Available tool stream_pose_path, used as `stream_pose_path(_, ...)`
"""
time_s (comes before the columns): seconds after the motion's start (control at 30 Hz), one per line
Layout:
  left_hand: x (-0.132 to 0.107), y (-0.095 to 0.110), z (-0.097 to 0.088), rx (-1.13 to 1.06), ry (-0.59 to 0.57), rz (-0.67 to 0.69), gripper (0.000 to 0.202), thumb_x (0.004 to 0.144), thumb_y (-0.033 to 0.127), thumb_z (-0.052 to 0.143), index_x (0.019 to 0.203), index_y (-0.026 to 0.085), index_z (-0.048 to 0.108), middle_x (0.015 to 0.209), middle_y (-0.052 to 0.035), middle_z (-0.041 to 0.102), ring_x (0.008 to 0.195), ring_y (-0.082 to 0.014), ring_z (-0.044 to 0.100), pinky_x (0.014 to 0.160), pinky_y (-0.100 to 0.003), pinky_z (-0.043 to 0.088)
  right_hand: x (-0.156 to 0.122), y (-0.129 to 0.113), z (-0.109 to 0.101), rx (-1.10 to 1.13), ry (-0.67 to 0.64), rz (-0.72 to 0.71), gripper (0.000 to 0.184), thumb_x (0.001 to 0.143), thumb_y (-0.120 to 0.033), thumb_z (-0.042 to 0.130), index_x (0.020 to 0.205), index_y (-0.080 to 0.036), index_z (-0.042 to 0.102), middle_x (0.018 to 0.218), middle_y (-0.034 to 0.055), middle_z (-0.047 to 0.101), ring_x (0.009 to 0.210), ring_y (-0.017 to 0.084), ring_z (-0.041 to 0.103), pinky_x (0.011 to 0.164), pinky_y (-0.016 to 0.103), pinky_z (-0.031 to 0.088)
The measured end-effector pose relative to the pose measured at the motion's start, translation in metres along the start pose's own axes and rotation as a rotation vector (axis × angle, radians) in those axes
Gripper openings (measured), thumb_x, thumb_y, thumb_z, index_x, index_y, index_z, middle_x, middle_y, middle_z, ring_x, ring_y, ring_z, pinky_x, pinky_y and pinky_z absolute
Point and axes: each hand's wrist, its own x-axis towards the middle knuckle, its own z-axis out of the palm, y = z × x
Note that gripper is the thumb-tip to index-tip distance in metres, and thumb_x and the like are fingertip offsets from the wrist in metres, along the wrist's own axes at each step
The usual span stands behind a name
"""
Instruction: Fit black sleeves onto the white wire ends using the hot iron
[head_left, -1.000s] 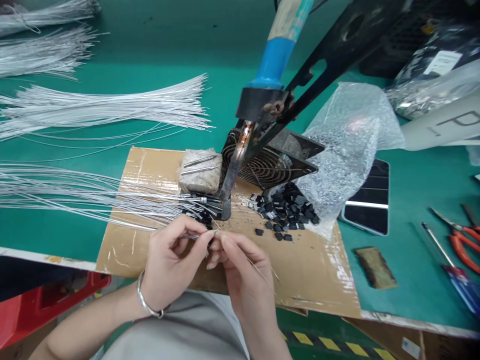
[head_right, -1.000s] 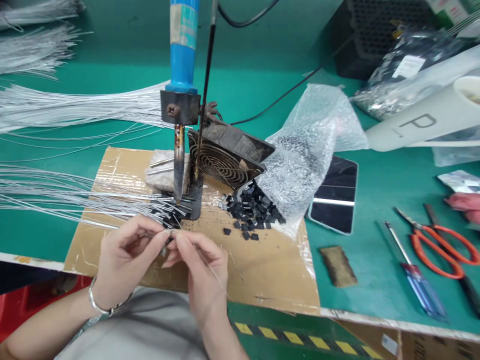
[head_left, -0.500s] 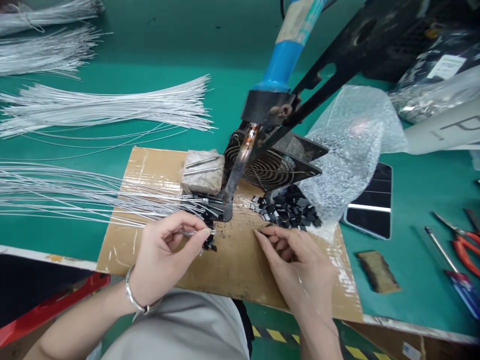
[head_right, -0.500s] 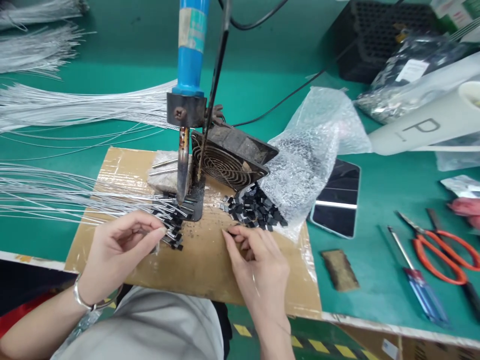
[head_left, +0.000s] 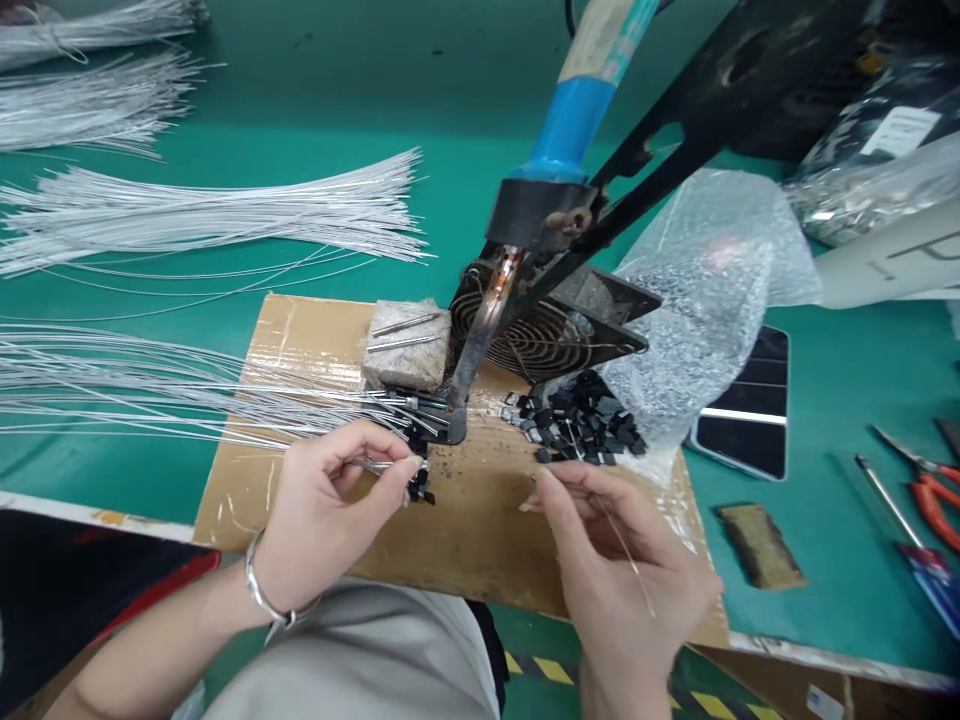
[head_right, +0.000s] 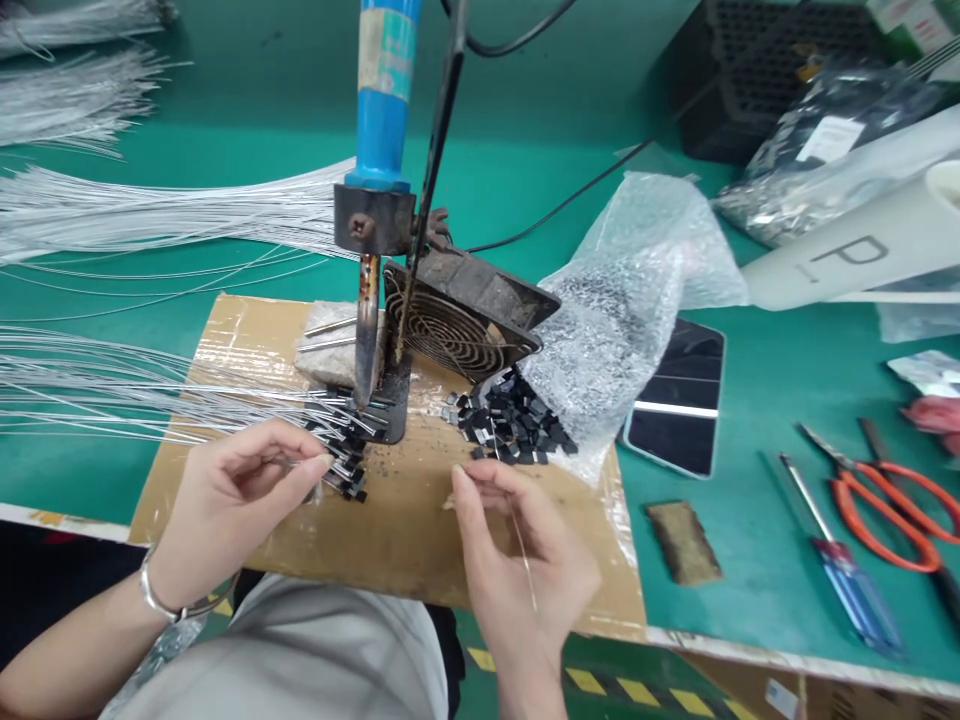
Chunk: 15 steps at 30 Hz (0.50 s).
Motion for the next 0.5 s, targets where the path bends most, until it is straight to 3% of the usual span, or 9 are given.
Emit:
stream_pose_path(0.13, 0.001, 0.002, -0.001, 0.029, -0.013, -0.001, 0.009, 0.087, 0.022, 0.071, 0.079, 0.020, 0.076, 0.069, -0.0017, 0.074, 0.053, -0.0112, 0.058, 0.046, -0.022, 0.042, -0.006, -0.020, 0.014, 0.187, -0.095, 0.110, 0.010, 0.083, -0.029, 0.086, 0.090, -0.024, 0.083, 0.072, -0.0001, 0.076, 0.056, 0.013, 0.068, 0.055, 0.024, 0.060)
stream_pose_path(0.33, 0.004, 0.008, -0.001, -0.046, -0.067, -0.034, 0.009, 0.085, 0.020, 0.070, 0.078, 0.019, 0.075, 0.081, -0.0064, 0.080, 0.066, -0.0160, 0.071, 0.053, -0.023, 0.050, -0.016, -0.034, 0.034, 0.381, -0.244, 0.264, 0.005, 0.086, -0.032, 0.084, 0.088, -0.028, 0.085, 0.064, -0.0011, 0.076, 0.055, 0.015, 0.070, 0.053, 0.024, 0.061)
stream_pose_path(0.5, 0.006, 0.011, -0.001, -0.139, -0.109, -0.055, 0.008, 0.084, 0.017, 0.071, 0.077, 0.018, 0.075, 0.079, -0.0053, 0.080, 0.069, -0.0154, 0.073, 0.059, -0.022, 0.055, -0.019, -0.038, 0.043, 0.480, -0.284, 0.260, 0.003, 0.086, -0.027, 0.084, 0.085, -0.028, 0.087, 0.065, -0.0010, 0.076, 0.048, 0.011, 0.064, 0.048, 0.020, 0.056)
